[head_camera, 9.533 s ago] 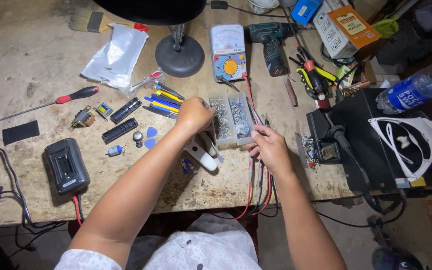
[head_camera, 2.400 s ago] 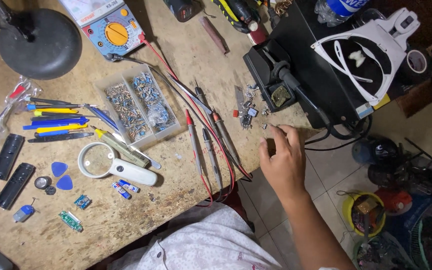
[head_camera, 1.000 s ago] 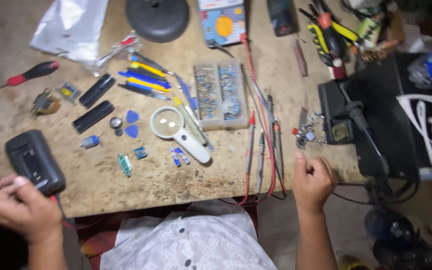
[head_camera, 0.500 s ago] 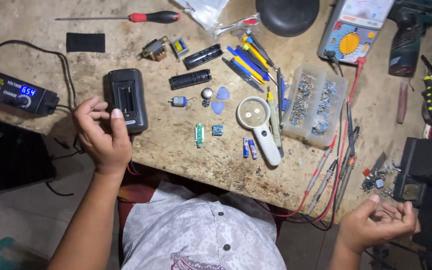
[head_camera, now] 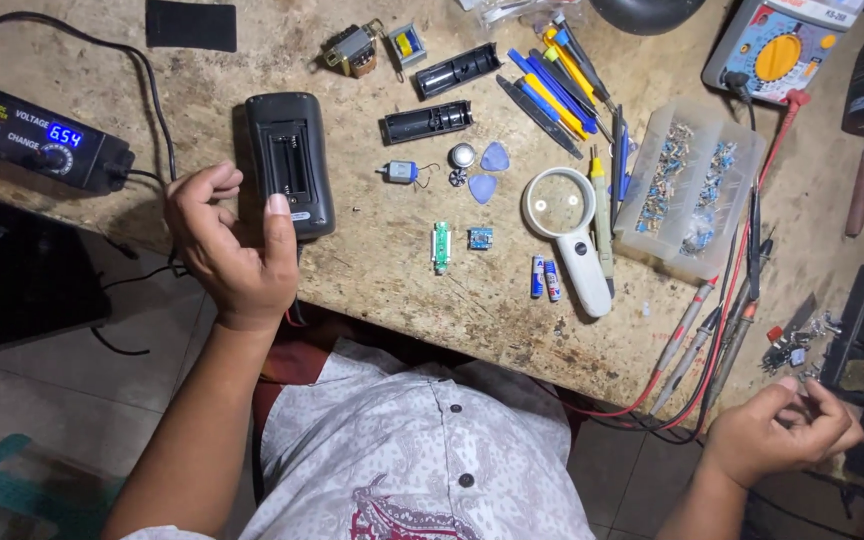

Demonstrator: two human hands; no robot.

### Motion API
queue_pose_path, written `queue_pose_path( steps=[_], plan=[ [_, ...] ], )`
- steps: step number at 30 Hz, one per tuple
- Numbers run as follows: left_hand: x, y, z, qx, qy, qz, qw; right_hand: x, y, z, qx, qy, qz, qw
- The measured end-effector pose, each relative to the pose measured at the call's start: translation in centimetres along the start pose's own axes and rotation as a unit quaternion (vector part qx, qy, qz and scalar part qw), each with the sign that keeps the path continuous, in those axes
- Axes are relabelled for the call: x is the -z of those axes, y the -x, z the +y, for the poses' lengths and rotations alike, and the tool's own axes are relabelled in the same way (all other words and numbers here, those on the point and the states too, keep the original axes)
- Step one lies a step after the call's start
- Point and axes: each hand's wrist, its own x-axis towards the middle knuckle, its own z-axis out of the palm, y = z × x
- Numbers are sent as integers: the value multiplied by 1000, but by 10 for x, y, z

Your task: Soldering wires to a small circuit board on a workbench, including wire stripping and inspection.

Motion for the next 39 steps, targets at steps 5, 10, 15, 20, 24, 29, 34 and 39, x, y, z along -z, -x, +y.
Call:
queue_pose_path(
  steps=[5,10,15,20,24,29,34,39],
  plan=[
    [3,-1,-1,-15,-14,4,1000,0,3,9,-2,5,-10,1000],
    [3,-1,-1,-25,-18,11,999,-2,5,18,-8,10,-1,1000],
    [-4,12,2,-122,-31,38,991,-1,5,17,-10,25,-13,1000],
    [-24,49,43,-189,40,-108,975,0,4,14,-19,36,-38,998],
    [-44,52,53,-109,89,-210,967,-3,6,20,-8,15,-14,1000],
    [-43,35,52,-95,45,-256,961,-3,6,19,-24,18,-12,999],
    [-42,32,48,-102,46,-291,950,-2,4,13,-33,11,-18,999],
    [-42,32,50,-105,34,-285,952,-3,4,11,-41,3,-19,999]
  ],
)
